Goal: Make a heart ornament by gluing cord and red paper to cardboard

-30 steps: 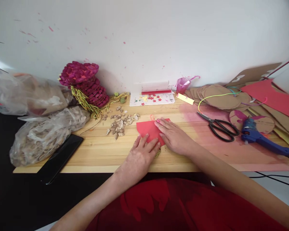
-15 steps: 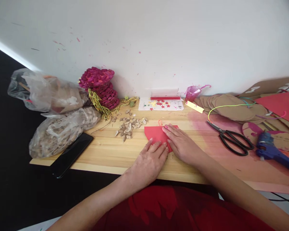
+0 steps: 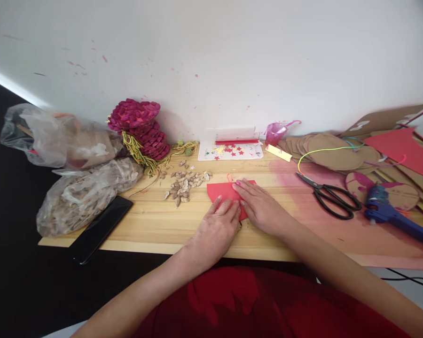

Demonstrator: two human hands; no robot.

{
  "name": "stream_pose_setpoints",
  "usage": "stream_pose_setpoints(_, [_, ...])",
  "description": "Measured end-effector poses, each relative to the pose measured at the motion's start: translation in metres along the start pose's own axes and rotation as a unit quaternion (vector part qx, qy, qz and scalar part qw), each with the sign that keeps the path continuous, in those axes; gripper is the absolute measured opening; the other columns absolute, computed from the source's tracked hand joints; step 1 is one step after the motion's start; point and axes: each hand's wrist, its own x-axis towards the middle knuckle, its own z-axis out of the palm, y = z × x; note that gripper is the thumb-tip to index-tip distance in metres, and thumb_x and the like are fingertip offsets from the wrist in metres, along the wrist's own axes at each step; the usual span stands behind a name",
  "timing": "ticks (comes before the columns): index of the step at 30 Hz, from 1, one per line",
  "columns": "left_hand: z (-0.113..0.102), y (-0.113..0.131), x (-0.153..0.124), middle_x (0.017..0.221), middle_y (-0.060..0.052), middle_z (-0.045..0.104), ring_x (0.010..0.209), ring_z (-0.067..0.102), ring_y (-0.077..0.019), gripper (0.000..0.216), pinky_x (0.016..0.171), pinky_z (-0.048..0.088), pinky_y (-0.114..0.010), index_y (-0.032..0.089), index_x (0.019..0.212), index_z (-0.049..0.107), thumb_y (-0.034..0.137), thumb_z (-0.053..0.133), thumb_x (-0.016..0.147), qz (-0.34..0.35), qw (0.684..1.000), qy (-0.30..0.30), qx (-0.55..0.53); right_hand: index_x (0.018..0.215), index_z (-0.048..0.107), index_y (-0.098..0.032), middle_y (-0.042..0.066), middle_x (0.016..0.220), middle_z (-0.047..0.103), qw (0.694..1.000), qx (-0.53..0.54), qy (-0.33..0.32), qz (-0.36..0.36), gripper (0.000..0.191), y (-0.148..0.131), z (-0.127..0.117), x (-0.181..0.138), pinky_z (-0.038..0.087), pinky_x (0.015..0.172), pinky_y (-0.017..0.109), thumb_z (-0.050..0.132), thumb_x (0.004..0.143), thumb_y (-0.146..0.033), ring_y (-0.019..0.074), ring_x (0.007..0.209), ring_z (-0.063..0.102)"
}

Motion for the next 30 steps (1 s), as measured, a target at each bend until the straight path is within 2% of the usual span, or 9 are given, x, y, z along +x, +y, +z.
stream_pose_setpoints(5, [-0.001, -0.001, -0.011, 0.140, -0.011, 0.060, 0.130, 0.051, -0.0283, 0.040, 0.116, 0.035, -0.047, 0.011, 0.132, 0.059, 0.012, 0.048, 0.094, 0.018, 0.999, -0.002, -0.033, 0.147, 0.047, -0.008, 0.016, 0.154, 0.044, 1.000, -0.003, -0.011, 0.009, 0.051, -0.002, -0.002, 0.000, 0.034, 0.118, 0.050, 0.031, 0.100, -0.021, 0.0268, 0.146, 0.035])
stream_pose_setpoints(10, [0.005, -0.001, -0.030, 0.148, -0.007, 0.053, 0.136, 0.047, -0.0253, 0.048, 0.120, 0.029, -0.046, 0.016, 0.142, 0.050, 0.013, 0.048, 0.094, 0.040, 0.993, -0.006, -0.112, 0.149, 0.045, -0.011, 0.015, 0.155, 0.042, 1.000, -0.004, -0.008, 0.010, 0.051, -0.002, 0.000, 0.001, 0.032, 0.118, 0.050, 0.032, 0.101, -0.022, 0.0257, 0.146, 0.035])
stream_pose_setpoints(13, [0.001, -0.005, -0.038, 0.148, -0.004, 0.054, 0.142, 0.040, -0.0228, 0.057, 0.120, 0.030, -0.048, 0.023, 0.147, 0.043, 0.005, 0.043, 0.093, 0.053, 0.980, 0.000, -0.192, 0.149, 0.045, -0.010, 0.016, 0.155, 0.041, 1.000, -0.016, -0.016, 0.018, 0.052, -0.003, 0.000, 0.002, 0.032, 0.119, 0.049, 0.033, 0.100, -0.022, 0.0259, 0.146, 0.035])
stream_pose_setpoints(15, [-0.004, -0.010, -0.038, 0.144, -0.005, 0.057, 0.140, 0.044, -0.0194, 0.060, 0.117, 0.036, -0.045, 0.023, 0.149, 0.041, 0.001, 0.040, 0.093, 0.046, 0.965, 0.029, -0.256, 0.149, 0.044, -0.009, 0.015, 0.156, 0.041, 0.999, -0.026, -0.028, 0.023, 0.052, -0.004, -0.001, 0.002, 0.032, 0.119, 0.048, 0.032, 0.100, -0.022, 0.0260, 0.146, 0.034])
stream_pose_setpoints(18, [-0.007, -0.020, -0.030, 0.130, -0.008, 0.066, 0.123, 0.059, -0.0163, 0.049, 0.106, 0.049, -0.037, 0.020, 0.140, 0.052, 0.004, 0.043, 0.095, -0.009, 0.939, 0.118, -0.324, 0.150, 0.043, -0.007, 0.015, 0.157, 0.039, 0.999, -0.031, -0.037, 0.025, 0.053, -0.005, -0.003, 0.002, 0.031, 0.119, 0.049, 0.029, 0.102, -0.024, 0.0267, 0.147, 0.033])
stream_pose_setpoints(21, [-0.001, -0.029, -0.017, 0.122, -0.010, 0.069, 0.114, 0.064, -0.0176, 0.042, 0.099, 0.055, -0.036, 0.016, 0.129, 0.060, 0.002, 0.042, 0.093, -0.045, 0.942, 0.142, -0.300, 0.149, 0.044, -0.007, 0.016, 0.156, 0.041, 0.999, -0.027, -0.028, 0.020, 0.052, -0.004, -0.002, 0.000, 0.030, 0.119, 0.049, 0.030, 0.102, -0.025, 0.0275, 0.147, 0.033])
stream_pose_setpoints(25, [0.017, -0.026, -0.003, 0.133, -0.011, 0.065, 0.124, 0.060, -0.0184, 0.044, 0.106, 0.051, -0.037, 0.015, 0.129, 0.061, 0.001, 0.042, 0.092, 0.012, 0.956, 0.106, -0.274, 0.147, 0.046, -0.009, 0.016, 0.155, 0.042, 1.000, -0.012, -0.010, 0.003, 0.051, -0.001, 0.000, -0.002, 0.031, 0.119, 0.049, 0.035, 0.098, -0.019, 0.0262, 0.146, 0.034])
stream_pose_setpoints(30, [0.032, -0.016, 0.003, 0.130, -0.012, 0.067, 0.126, 0.060, -0.0200, 0.034, 0.110, 0.048, -0.039, 0.013, 0.126, 0.062, 0.011, 0.048, 0.096, 0.020, 0.975, 0.091, -0.202, 0.148, 0.045, -0.011, 0.016, 0.155, 0.043, 1.000, -0.008, -0.009, -0.003, 0.054, -0.001, -0.001, -0.002, 0.034, 0.118, 0.049, 0.038, 0.095, -0.015, 0.0258, 0.146, 0.036])
